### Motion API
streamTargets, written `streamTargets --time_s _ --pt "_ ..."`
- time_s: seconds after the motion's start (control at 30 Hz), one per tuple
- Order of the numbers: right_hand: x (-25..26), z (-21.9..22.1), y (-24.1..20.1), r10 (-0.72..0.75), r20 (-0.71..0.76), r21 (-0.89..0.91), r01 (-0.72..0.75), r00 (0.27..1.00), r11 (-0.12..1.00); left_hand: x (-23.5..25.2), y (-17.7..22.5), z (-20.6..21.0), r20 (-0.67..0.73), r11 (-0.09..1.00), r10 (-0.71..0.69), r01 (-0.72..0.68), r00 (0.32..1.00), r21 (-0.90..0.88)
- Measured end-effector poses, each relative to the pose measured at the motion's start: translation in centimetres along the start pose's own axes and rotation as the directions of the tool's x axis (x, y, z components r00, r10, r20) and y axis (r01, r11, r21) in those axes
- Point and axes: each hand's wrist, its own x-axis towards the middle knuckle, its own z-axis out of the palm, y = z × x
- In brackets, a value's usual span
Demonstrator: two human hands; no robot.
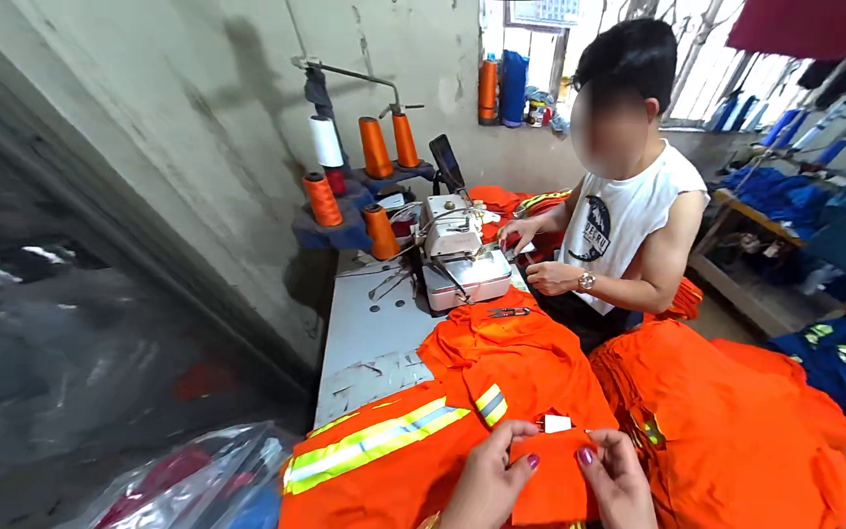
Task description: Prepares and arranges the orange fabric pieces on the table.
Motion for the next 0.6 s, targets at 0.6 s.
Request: streamTargets --time_s 0.6 --pt "-4.0 5.0 1.7 -0.386 0.449 -0.004 0.434 0.805 0.901 -13.6 -13.7 -4.4 0.13 0.67 -0.089 -0.037 0.987 0.741"
